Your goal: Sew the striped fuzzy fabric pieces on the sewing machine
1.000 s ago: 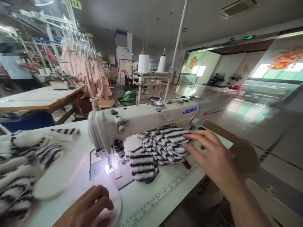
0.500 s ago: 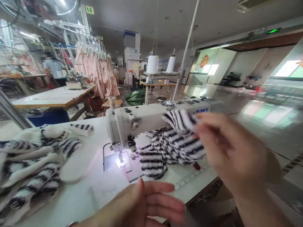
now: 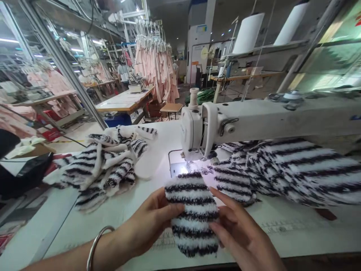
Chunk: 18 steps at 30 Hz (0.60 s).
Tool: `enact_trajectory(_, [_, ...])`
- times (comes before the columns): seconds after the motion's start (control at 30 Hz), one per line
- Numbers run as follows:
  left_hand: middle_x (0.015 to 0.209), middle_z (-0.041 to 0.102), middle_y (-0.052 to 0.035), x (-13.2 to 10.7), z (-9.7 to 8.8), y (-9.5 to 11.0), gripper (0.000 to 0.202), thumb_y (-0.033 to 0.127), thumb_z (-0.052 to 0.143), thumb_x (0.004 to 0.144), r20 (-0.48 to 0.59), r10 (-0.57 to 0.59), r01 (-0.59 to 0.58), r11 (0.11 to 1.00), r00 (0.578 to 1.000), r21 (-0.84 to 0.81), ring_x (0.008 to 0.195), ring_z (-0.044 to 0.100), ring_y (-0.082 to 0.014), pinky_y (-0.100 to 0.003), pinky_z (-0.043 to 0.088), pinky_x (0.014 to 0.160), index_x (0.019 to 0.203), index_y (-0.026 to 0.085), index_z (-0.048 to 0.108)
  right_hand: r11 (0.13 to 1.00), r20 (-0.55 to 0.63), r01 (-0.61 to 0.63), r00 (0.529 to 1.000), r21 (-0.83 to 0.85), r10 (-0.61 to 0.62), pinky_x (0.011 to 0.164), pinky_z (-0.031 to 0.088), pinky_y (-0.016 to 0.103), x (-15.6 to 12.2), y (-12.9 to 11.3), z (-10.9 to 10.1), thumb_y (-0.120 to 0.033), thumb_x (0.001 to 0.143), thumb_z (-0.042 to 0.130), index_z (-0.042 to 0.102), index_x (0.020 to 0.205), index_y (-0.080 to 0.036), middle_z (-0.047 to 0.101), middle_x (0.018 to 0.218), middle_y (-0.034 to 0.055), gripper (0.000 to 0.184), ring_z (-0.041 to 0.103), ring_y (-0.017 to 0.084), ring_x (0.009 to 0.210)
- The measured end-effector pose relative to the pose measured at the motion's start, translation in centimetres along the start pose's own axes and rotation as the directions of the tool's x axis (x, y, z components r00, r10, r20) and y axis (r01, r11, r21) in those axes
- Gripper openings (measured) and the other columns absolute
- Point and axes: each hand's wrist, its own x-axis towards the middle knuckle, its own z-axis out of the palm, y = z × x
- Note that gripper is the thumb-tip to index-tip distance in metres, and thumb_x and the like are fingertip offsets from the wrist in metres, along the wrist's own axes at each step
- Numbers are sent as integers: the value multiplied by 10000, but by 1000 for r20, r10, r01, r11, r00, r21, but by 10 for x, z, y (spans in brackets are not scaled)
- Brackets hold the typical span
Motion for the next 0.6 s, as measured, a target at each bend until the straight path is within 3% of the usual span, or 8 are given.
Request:
enact_trajectory(0.07, [884, 671, -48, 4, -9, 8, 215, 282, 657, 827, -48, 83, -73, 981, 995, 179, 802, 626, -166, -248, 497, 686, 992, 152, 611, 996, 115, -74, 991, 50, 68, 499, 446, 174, 13, -4, 9, -463, 853, 522, 535, 1255, -291, 513, 702, -35, 437, 511, 83, 553])
enact_trajectory(0.13, [889, 658, -44, 12, -21, 15, 235, 307, 639, 832, -56, 183, -145, 902, 982, 406, 811, 616, -172, -252, 498, 679, 1008, 155, 599, 998, 177, -54, 982, -39, 60, 450, 403, 183, 28, -6, 13, -465, 839, 531, 581, 1177, -271, 449, 650, -52, 393, 445, 77, 499])
enact_trajectory(0.23, [935, 657, -54, 26, -39, 20, 294, 295, 611, 832, -31, 246, -152, 688, 969, 710, 828, 612, -185, -284, 504, 718, 1090, 157, 576, 967, 239, 71, 971, -246, -11, 461, 387, 201, 47, -4, 16, -388, 838, 529, 630, 982, -250, 494, 656, -42, 223, 463, 82, 502])
enact_trajectory(0.33, [904, 668, -54, 32, -47, 17, 300, 281, 593, 825, -35, 231, -94, 522, 972, 848, 787, 610, -186, -299, 505, 716, 1096, 153, 584, 933, 286, 132, 958, -334, -34, 514, 405, 234, 52, 1, 19, -321, 826, 540, 622, 883, -238, 547, 638, -28, 130, 506, 114, 546])
enact_trajectory(0.5, [919, 671, -43, 25, -43, 19, 291, 256, 584, 827, 22, 193, -118, 501, 981, 857, 790, 617, -175, -270, 507, 695, 1106, 174, 582, 936, 395, 145, 919, -320, -7, 534, 476, 238, 37, 2, 16, -303, 851, 504, 617, 976, -233, 635, 735, 0, 182, 603, 136, 615])
enact_trajectory(0.6, [929, 670, -54, 21, -38, 26, 292, 291, 580, 838, 16, 145, -92, 533, 989, 841, 791, 628, -181, -272, 515, 681, 1106, 173, 572, 958, 374, 72, 926, -277, 39, 541, 502, 232, 35, 0, 9, -347, 861, 507, 607, 1079, -240, 621, 763, -2, 263, 612, 125, 600])
